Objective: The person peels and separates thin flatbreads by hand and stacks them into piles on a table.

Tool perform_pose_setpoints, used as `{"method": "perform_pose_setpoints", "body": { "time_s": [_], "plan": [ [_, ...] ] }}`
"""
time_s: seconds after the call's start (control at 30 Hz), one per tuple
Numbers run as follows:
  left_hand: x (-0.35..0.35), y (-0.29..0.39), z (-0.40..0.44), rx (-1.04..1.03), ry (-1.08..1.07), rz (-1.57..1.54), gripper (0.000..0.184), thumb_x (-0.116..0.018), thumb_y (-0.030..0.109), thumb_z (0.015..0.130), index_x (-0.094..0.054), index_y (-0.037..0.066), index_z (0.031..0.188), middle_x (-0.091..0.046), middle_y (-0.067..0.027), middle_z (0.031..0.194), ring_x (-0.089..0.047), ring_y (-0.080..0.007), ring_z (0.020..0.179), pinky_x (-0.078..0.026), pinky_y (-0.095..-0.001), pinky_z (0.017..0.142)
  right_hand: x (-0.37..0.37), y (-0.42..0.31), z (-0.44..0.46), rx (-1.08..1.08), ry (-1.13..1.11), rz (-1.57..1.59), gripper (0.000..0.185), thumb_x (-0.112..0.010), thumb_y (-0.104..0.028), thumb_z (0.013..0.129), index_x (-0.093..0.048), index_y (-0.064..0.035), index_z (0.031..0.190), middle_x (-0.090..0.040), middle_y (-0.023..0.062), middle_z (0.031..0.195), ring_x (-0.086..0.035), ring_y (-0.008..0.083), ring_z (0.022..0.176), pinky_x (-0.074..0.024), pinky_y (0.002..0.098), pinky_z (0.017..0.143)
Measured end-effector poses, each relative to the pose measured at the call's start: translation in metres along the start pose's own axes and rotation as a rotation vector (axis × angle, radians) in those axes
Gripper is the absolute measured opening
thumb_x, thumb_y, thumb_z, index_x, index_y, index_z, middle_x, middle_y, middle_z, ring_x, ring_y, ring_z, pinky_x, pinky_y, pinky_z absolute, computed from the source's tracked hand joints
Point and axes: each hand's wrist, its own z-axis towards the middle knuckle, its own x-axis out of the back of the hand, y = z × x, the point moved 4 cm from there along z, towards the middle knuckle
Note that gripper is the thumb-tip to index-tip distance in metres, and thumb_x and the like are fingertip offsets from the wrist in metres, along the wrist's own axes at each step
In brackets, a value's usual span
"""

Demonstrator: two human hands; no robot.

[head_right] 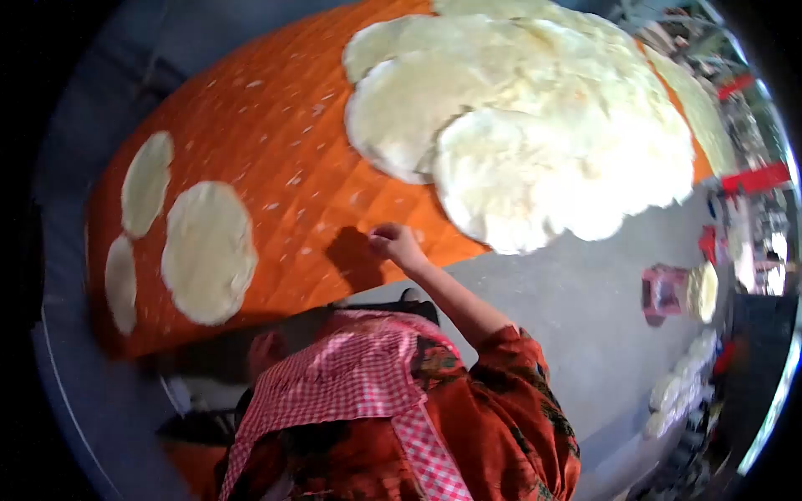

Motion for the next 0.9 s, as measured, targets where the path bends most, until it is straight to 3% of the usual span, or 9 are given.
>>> {"method": "perform_pose_setpoints", "body": {
  "time_s": [0.07, 0.1, 0.2, 0.37, 0.5, 0.63, 0.73, 0.8, 0.9],
  "plan": [
    [-0.005, 0.010, 0.001, -0.146, -0.111, 0.140, 0.013, -0.055, 0.017, 0.091, -0.057, 0.007, 0.099, -0.063, -0.0067, 0.094, -0.062, -0.0182, 0.083, -0.053, -0.0316, 0.069, -0.081, 0.015, 0.022, -0.172, -0.272, 0.138, 0.025, -0.062, -0.016, 0.088, -0.059, 0.0009, 0.106, -0.066, 0.0104, 0.095, -0.066, 0.0190, 0.080, -0.0535, 0.0302, 0.067],
    [-0.014, 0.021, -0.007, -0.031, -0.019, 0.000, 0.014, -0.055, 0.015, 0.091, -0.057, 0.004, 0.100, -0.062, -0.0072, 0.094, -0.062, -0.0182, 0.084, -0.053, -0.0312, 0.071, -0.118, 0.021, 0.032, -0.243, -0.375, 0.195, 0.028, -0.063, -0.017, 0.088, -0.058, 0.0006, 0.108, -0.066, 0.0122, 0.100, -0.066, 0.0196, 0.084, -0.0537, 0.0306, 0.069],
    [-0.007, 0.047, -0.009, -0.087, -0.025, -0.031, 0.017, -0.054, 0.015, 0.091, -0.057, 0.004, 0.103, -0.061, -0.0082, 0.097, -0.062, -0.0185, 0.085, -0.052, -0.0321, 0.072, -0.197, 0.017, 0.058, -0.195, -0.412, 0.132, 0.030, -0.063, -0.018, 0.087, -0.058, 0.0020, 0.109, -0.065, 0.0106, 0.096, -0.065, 0.0204, 0.083, -0.0527, 0.0318, 0.075],
    [0.069, 0.053, 0.008, -0.139, -0.038, -0.115, 0.019, -0.055, 0.017, 0.092, -0.056, 0.004, 0.105, -0.061, -0.0084, 0.099, -0.061, -0.0189, 0.087, -0.051, -0.0323, 0.073, -0.281, 0.047, 0.109, -0.242, -0.220, 0.155, 0.030, -0.066, -0.016, 0.083, -0.059, 0.0052, 0.102, -0.064, 0.0113, 0.089, -0.064, 0.0221, 0.080, -0.0540, 0.0338, 0.070],
    [0.117, 0.068, 0.018, -0.151, -0.076, -0.223, 0.019, -0.055, 0.020, 0.093, -0.055, 0.007, 0.107, -0.060, -0.0079, 0.099, -0.059, -0.0174, 0.087, -0.050, -0.0317, 0.073, -0.320, 0.029, 0.108, -0.234, 0.050, -0.020, 0.025, -0.069, -0.014, 0.080, -0.061, 0.0056, 0.093, -0.065, 0.0141, 0.083, -0.065, 0.0227, 0.069, -0.0545, 0.0388, 0.053],
    [0.108, 0.119, 0.033, -0.396, -0.151, -0.228, 0.028, -0.059, 0.020, 0.090, -0.051, 0.003, 0.111, -0.059, -0.0116, 0.104, -0.059, -0.0204, 0.087, -0.050, -0.0319, 0.074, -0.339, 0.000, 0.108, -0.100, -0.072, -0.149, 0.017, -0.067, -0.011, 0.078, -0.064, 0.0026, 0.087, -0.062, 0.0092, 0.074, -0.060, 0.0192, 0.065, -0.0500, 0.0333, 0.053],
    [0.049, 0.197, 0.012, -1.146, 0.240, 0.817, 0.043, -0.060, 0.012, 0.082, -0.046, 0.001, 0.121, -0.057, -0.0192, 0.113, -0.060, -0.0336, 0.091, -0.050, -0.0418, 0.076, -0.359, -0.056, 0.094, 0.199, -0.167, -0.204, 0.017, -0.066, -0.012, 0.078, -0.064, 0.0027, 0.086, -0.059, 0.0054, 0.070, -0.056, 0.0166, 0.063, -0.0476, 0.0307, 0.056],
    [0.005, 0.221, 0.002, -1.419, 0.440, 1.157, 0.046, -0.058, 0.008, 0.080, -0.045, 0.001, 0.123, -0.057, -0.0209, 0.113, -0.060, -0.0378, 0.092, -0.050, -0.0448, 0.076, -0.362, -0.067, 0.087, 0.321, -0.222, -0.222, 0.019, -0.066, -0.014, 0.078, -0.065, 0.0031, 0.088, -0.060, 0.0051, 0.071, -0.056, 0.0162, 0.065, -0.0474, 0.0304, 0.060],
    [-0.005, 0.193, 0.055, -1.303, 0.483, 1.209, 0.040, -0.054, 0.005, 0.080, -0.051, 0.002, 0.120, -0.059, -0.0209, 0.109, -0.059, -0.0402, 0.091, -0.049, -0.0452, 0.076, -0.341, -0.074, 0.094, 0.380, -0.257, -0.409, 0.024, -0.069, -0.017, 0.078, -0.065, 0.0024, 0.093, -0.064, 0.0090, 0.079, -0.060, 0.0189, 0.073, -0.0485, 0.0333, 0.067]
  ]
}}
